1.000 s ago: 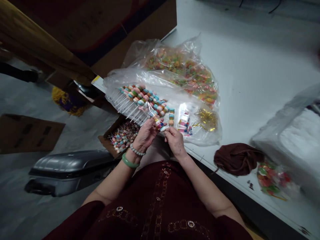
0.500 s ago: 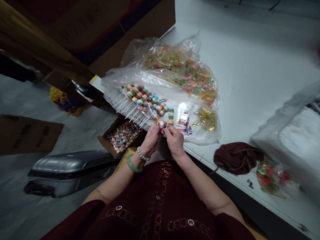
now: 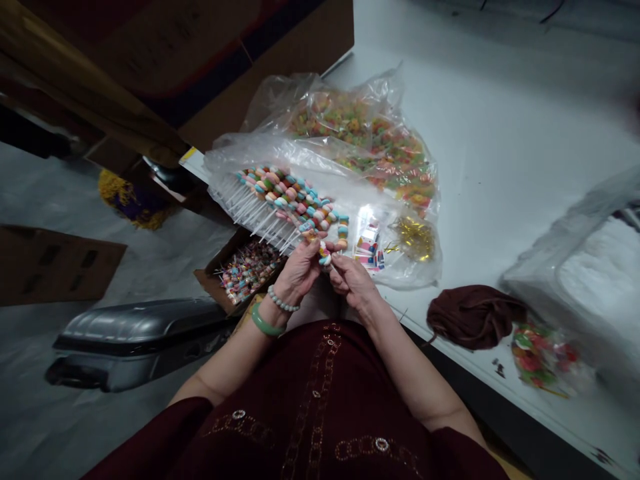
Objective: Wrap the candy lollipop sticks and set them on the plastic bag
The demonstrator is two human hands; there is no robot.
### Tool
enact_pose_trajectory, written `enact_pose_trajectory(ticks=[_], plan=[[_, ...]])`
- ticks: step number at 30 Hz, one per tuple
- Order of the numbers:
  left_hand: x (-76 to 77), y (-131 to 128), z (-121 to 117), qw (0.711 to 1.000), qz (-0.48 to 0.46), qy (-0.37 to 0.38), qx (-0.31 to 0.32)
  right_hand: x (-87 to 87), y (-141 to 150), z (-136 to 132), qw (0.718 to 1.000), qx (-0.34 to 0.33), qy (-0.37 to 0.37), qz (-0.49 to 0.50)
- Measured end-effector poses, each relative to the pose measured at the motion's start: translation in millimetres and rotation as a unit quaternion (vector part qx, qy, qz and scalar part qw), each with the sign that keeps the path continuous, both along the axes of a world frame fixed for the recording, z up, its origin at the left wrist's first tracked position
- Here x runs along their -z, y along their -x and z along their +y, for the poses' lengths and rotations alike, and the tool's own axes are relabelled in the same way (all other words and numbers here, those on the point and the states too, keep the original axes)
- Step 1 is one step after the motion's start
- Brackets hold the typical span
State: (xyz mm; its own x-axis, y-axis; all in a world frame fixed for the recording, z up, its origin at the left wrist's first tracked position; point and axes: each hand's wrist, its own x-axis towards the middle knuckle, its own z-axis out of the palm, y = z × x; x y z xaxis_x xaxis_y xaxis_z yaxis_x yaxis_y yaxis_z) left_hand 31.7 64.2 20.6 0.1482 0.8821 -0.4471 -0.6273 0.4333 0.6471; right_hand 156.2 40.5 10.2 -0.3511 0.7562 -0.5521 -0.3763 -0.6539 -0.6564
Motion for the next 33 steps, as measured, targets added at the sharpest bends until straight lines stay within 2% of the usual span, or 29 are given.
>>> enact_pose_trajectory(ticks=[2,4,8,10,16,20,23,26,28,30,31,32,33], plan=[[-0.1,-4,0,0.999,0.007,0.018,-0.027,1.5,2,-3,0.992,0.049,-0.074,-0.089],[-1.6,-7,0,0.999,0.011,0.031,-0.042,2.7,4,-6,0.973,0.062,-0.141,-0.171],[-4.9,-12,-3,0.998,0.013,0.016,-0.061,6.4,3,-7,0.910,0.069,-0.241,-0.331],[-5.4,-14,-6,0.998,0.011,0.007,-0.064,10.2,1,-6,0.882,0.068,-0.258,-0.389],[-3.3,-18,-17,0.996,0.053,0.001,-0.075,23.4,1,-1,0.867,0.067,-0.250,-0.426],[-1.9,-21,-17,0.996,0.052,-0.015,-0.065,18.9,4,-5,0.837,0.055,-0.269,-0.473],[-0.7,-21,-14,0.999,0.031,-0.009,-0.035,11.1,6,-11,0.791,0.015,-0.320,-0.522],[1.4,-22,-12,0.999,0.027,-0.003,-0.043,7.5,7,-16,0.714,-0.015,-0.375,-0.591],[3.1,-23,-13,0.998,0.033,-0.012,-0.051,8.7,7,-17,0.677,-0.019,-0.384,-0.628],[5.0,-24,-14,0.997,0.044,-0.022,-0.052,11.6,6,-14,0.674,-0.012,-0.371,-0.639],[6.0,-25,-14,0.997,0.049,-0.025,-0.052,13.2,6,-12,0.688,-0.005,-0.359,-0.631],[7.0,-25,-14,0.997,0.054,-0.024,-0.051,14.7,6,-9,0.716,0.004,-0.343,-0.608],[8.0,-25,-14,0.997,0.059,-0.022,-0.048,16.0,5,-6,0.757,0.016,-0.323,-0.568]])
